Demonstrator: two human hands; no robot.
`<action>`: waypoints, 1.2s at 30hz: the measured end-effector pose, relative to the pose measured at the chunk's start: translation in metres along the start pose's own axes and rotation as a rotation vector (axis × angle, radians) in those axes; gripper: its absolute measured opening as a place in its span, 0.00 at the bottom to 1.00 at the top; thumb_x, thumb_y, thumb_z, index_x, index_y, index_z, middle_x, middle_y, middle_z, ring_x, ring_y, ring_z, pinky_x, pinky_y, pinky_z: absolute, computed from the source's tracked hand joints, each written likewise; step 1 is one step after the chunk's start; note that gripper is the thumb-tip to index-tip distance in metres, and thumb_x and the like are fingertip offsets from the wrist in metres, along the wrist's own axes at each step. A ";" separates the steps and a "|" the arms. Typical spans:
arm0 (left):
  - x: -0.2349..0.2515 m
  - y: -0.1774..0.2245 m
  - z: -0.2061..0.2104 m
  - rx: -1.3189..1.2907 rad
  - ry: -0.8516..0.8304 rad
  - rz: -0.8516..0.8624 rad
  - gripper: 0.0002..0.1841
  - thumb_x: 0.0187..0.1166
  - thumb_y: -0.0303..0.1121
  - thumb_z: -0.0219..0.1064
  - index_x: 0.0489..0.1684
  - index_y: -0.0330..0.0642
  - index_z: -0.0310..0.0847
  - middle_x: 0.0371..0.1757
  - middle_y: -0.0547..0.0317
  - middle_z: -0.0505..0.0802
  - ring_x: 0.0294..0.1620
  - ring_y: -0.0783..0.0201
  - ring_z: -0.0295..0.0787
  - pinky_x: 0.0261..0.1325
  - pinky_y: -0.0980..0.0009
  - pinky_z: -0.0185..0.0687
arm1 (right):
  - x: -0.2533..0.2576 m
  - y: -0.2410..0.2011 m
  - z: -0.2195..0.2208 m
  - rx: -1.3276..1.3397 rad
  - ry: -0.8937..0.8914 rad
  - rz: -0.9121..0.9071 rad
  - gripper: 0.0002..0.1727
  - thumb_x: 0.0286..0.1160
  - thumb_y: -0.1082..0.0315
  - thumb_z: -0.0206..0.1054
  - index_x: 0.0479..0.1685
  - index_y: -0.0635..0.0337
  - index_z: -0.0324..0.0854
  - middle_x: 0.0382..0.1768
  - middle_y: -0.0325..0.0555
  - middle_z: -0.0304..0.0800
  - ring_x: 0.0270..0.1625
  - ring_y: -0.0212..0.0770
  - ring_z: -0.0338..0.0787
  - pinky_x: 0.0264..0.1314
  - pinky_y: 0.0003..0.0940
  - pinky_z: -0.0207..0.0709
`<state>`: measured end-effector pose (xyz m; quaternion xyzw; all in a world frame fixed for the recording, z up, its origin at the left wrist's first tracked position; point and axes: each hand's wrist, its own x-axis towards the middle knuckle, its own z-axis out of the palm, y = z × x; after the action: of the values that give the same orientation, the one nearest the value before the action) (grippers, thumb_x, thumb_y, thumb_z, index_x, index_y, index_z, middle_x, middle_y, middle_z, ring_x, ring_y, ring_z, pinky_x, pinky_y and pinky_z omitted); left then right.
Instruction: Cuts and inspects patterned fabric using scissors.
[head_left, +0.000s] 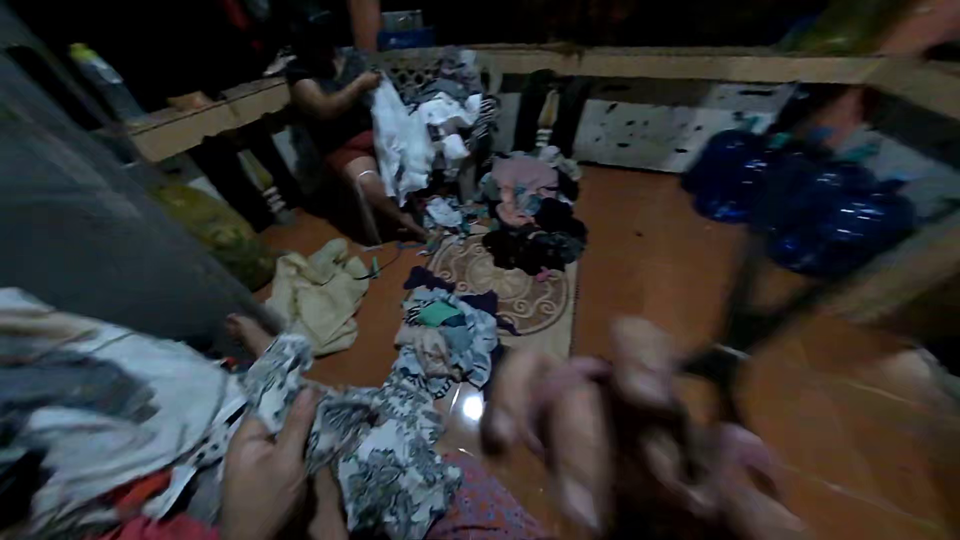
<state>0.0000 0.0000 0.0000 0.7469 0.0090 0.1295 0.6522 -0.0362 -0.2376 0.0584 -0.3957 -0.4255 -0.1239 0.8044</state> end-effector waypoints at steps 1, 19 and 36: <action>0.006 0.005 -0.002 0.024 0.003 0.020 0.12 0.83 0.32 0.64 0.59 0.37 0.78 0.42 0.77 0.92 0.43 0.84 0.90 0.52 0.80 0.90 | -0.006 0.026 -0.021 -0.017 -0.044 0.054 0.31 0.73 0.38 0.67 0.67 0.49 0.80 0.50 0.42 0.95 0.56 0.40 0.93 0.63 0.38 0.85; 0.050 0.042 -0.016 -0.310 -0.117 -0.186 0.10 0.92 0.34 0.54 0.58 0.38 0.76 0.40 0.57 0.93 0.40 0.66 0.94 0.48 0.66 0.93 | -0.068 0.164 -0.058 -0.495 -0.479 0.541 0.54 0.60 0.26 0.71 0.68 0.73 0.76 0.55 0.45 0.89 0.52 0.24 0.87 0.59 0.25 0.82; 0.049 0.026 -0.019 -0.395 0.038 -0.282 0.18 0.90 0.35 0.58 0.71 0.37 0.69 0.50 0.52 0.91 0.49 0.62 0.92 0.54 0.63 0.91 | -0.046 0.169 -0.047 -0.538 -0.424 0.620 0.50 0.59 0.24 0.70 0.63 0.65 0.80 0.50 0.37 0.89 0.47 0.22 0.86 0.52 0.22 0.83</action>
<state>0.0395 0.0235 0.0369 0.5937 0.1000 0.0506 0.7969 0.0542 -0.1682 -0.0832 -0.7155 -0.3948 0.1004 0.5676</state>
